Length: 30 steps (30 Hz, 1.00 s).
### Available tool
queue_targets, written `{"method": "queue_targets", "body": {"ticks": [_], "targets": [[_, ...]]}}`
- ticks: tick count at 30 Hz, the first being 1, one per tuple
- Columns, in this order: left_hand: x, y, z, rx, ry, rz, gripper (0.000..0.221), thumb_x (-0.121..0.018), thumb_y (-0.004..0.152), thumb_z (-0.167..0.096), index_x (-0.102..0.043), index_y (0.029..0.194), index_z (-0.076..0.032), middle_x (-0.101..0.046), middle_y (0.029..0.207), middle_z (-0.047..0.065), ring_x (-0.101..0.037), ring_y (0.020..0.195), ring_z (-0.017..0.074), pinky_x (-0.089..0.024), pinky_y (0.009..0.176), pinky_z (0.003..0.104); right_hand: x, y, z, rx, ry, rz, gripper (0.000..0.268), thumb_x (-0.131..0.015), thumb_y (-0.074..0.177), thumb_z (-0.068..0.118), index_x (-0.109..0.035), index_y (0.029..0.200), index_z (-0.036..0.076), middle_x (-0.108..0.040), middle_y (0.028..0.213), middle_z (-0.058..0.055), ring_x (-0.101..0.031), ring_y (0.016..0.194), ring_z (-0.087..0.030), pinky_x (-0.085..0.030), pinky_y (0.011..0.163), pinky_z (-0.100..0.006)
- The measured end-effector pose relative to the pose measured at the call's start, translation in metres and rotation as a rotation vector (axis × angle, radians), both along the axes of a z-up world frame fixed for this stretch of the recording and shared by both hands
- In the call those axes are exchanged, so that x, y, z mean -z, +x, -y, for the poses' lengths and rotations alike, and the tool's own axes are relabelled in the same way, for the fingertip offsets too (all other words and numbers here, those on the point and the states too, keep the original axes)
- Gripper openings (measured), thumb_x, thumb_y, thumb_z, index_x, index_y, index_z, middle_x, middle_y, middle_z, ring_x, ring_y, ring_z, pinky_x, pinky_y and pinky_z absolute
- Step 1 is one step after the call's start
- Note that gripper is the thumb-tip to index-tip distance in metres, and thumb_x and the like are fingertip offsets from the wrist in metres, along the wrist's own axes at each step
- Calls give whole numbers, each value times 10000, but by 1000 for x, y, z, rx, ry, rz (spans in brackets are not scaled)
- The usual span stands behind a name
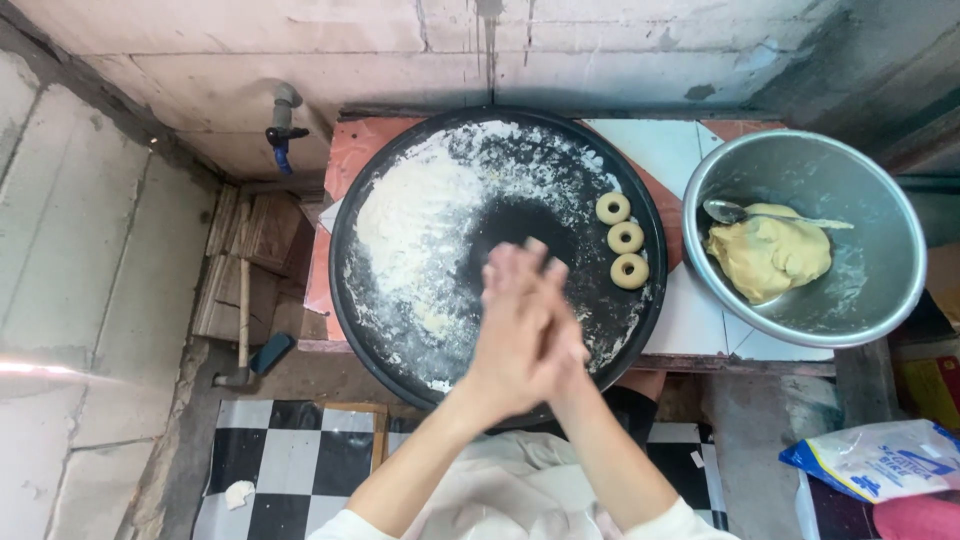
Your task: Shaping dough into donut rings and placing them on a floured tray
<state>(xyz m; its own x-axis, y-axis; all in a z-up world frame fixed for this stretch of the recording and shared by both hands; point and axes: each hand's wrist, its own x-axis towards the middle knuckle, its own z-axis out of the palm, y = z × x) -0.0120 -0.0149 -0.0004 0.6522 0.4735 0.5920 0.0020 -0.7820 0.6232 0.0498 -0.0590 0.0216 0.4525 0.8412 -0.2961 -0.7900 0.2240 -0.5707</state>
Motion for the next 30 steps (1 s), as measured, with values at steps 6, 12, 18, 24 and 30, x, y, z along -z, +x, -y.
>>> {"method": "queue_targets", "body": {"ticks": [6, 12, 18, 24, 30], "targets": [[-17, -3, 8, 5, -82, 80, 619, -267, 1095, -386, -160, 1632, -97, -84, 1675, 266, 7, 1522, 531, 7, 1251, 625, 3, 17, -3, 47, 284, -93, 622, -474, 981, 308, -349, 1546, 80, -268, 1655, -106, -263, 1506, -287, -249, 1192, -444], [0, -7, -14, -71, 71, 48, 691, -417, 1013, -479, -326, 1585, -102, -203, 1662, 241, -66, 1533, 536, -49, 1257, 612, 30, 2, 15, -33, 369, -59, 599, -419, 1021, 275, -287, 1572, 79, -234, 1660, -135, -259, 1502, -304, -230, 1220, -462], [-15, -4, 15, 256, -730, 328, 629, -428, 1049, -373, -318, 1574, -46, -241, 1651, 214, -154, 1538, 409, -129, 1259, 538, 11, 11, 7, 162, 267, 449, 659, -293, 1057, 467, -288, 1569, 53, -235, 1657, -153, -185, 1530, -286, -125, 1264, -414], [-4, 3, -2, 379, -1229, 663, 630, -389, 1056, -389, -278, 1589, -72, -297, 1642, 192, -237, 1535, 343, -199, 1258, 508, 10, 19, -2, 171, 119, 1128, 681, -301, 1064, 467, -236, 1593, 41, -78, 1678, -168, 30, 1517, -367, 3, 1243, -490], [6, -11, -2, 663, -1497, 843, 727, -342, 1042, -433, -81, 1647, -127, -143, 1690, 197, -158, 1555, 361, -178, 1242, 547, 3, -1, -5, 100, 26, 1683, 825, -238, 1006, 609, -115, 1619, 71, 106, 1684, -182, 251, 1470, -468, 158, 1202, -579]]}}
